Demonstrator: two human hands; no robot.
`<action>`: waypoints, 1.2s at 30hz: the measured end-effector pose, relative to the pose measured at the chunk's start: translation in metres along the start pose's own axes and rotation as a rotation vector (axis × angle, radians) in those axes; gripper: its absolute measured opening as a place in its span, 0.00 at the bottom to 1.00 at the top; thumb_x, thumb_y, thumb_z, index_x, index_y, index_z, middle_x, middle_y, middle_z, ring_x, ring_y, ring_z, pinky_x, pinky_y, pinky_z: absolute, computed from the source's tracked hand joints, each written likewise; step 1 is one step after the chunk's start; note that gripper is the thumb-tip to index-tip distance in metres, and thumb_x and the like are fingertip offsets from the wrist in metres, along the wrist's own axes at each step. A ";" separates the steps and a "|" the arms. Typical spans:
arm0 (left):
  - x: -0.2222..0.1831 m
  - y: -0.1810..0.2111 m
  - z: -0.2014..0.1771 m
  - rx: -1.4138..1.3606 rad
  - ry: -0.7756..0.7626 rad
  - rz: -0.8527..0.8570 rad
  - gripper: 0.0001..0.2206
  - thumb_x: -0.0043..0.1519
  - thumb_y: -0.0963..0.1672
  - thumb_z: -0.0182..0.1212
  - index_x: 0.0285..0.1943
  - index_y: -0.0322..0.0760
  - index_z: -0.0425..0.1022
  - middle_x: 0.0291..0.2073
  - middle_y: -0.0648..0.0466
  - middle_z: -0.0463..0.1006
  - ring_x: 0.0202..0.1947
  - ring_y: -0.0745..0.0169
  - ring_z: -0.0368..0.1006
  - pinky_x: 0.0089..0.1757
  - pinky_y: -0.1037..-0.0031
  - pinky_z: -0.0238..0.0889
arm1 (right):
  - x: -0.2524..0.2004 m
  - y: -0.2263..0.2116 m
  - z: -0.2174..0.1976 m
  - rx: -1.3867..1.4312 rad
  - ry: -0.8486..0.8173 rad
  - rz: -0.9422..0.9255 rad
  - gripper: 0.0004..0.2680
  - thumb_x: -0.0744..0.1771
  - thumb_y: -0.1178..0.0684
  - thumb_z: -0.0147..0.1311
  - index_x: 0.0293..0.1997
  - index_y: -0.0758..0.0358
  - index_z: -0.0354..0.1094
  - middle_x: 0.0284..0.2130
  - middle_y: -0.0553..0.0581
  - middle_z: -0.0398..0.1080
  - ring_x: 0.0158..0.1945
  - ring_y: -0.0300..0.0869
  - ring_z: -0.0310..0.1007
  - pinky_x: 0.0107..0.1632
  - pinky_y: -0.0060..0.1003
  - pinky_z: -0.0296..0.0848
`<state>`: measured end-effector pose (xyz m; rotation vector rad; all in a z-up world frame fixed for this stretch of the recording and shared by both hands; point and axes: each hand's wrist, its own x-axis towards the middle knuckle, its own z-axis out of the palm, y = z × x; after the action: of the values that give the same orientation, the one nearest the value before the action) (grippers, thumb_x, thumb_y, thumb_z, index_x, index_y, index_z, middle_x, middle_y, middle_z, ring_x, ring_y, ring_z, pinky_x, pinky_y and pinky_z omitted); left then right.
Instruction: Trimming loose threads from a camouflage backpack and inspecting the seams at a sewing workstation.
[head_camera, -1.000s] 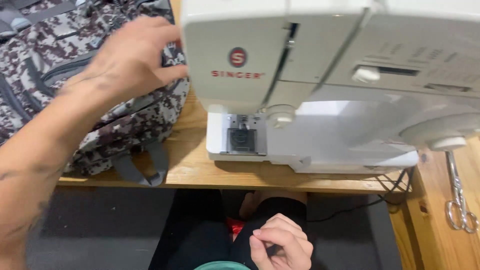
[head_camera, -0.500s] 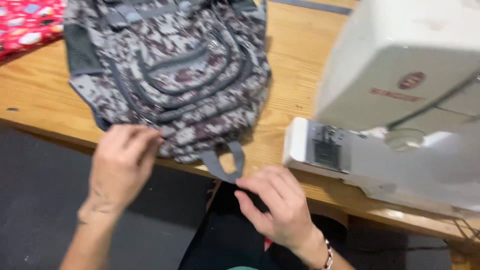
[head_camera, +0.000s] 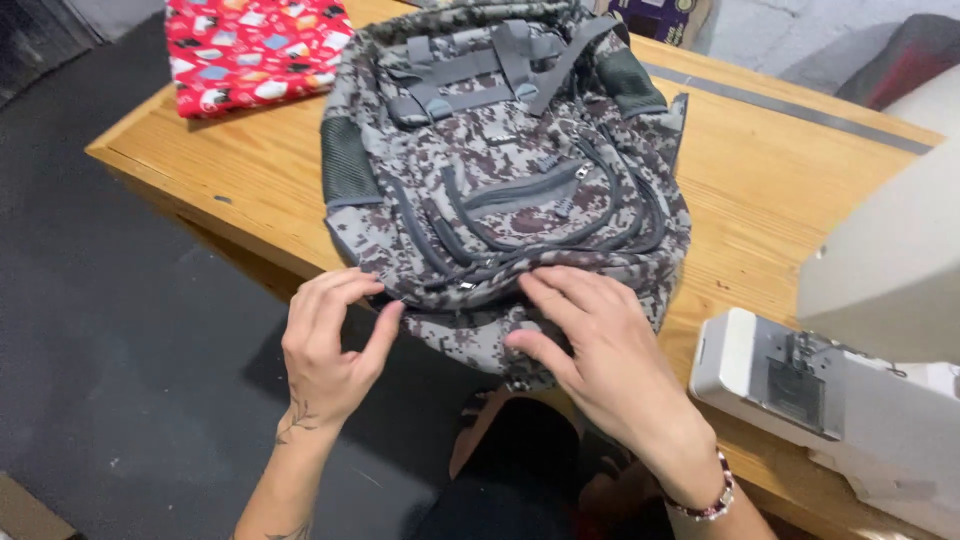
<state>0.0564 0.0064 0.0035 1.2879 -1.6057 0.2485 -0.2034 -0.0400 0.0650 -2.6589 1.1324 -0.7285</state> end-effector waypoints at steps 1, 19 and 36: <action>-0.001 -0.006 -0.002 0.004 0.006 0.004 0.08 0.61 0.41 0.68 0.45 0.32 0.76 0.43 0.47 0.79 0.50 0.49 0.75 0.53 0.61 0.66 | 0.001 -0.005 -0.001 -0.001 0.005 -0.006 0.19 0.67 0.40 0.52 0.60 0.61 0.68 0.56 0.55 0.71 0.62 0.48 0.66 0.62 0.48 0.59; 0.052 -0.114 0.004 -0.158 -0.471 0.037 0.16 0.54 0.32 0.54 0.50 0.30 0.77 0.48 0.47 0.80 0.51 0.51 0.74 0.54 0.63 0.66 | 0.010 -0.016 0.015 0.115 -0.036 -0.105 0.15 0.66 0.42 0.57 0.51 0.62 0.68 0.49 0.56 0.74 0.53 0.49 0.72 0.58 0.46 0.65; 0.146 -0.134 0.025 0.168 0.062 0.322 0.09 0.58 0.32 0.55 0.39 0.36 0.72 0.37 0.53 0.75 0.57 0.46 0.58 0.53 0.59 0.41 | 0.010 -0.046 -0.023 0.918 0.112 0.305 0.05 0.67 0.53 0.56 0.41 0.60 0.68 0.35 0.47 0.73 0.35 0.31 0.71 0.37 0.24 0.71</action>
<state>0.1644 -0.1542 0.0529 1.1282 -1.7645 0.6280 -0.1797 -0.0138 0.1038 -1.6646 0.8830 -1.0214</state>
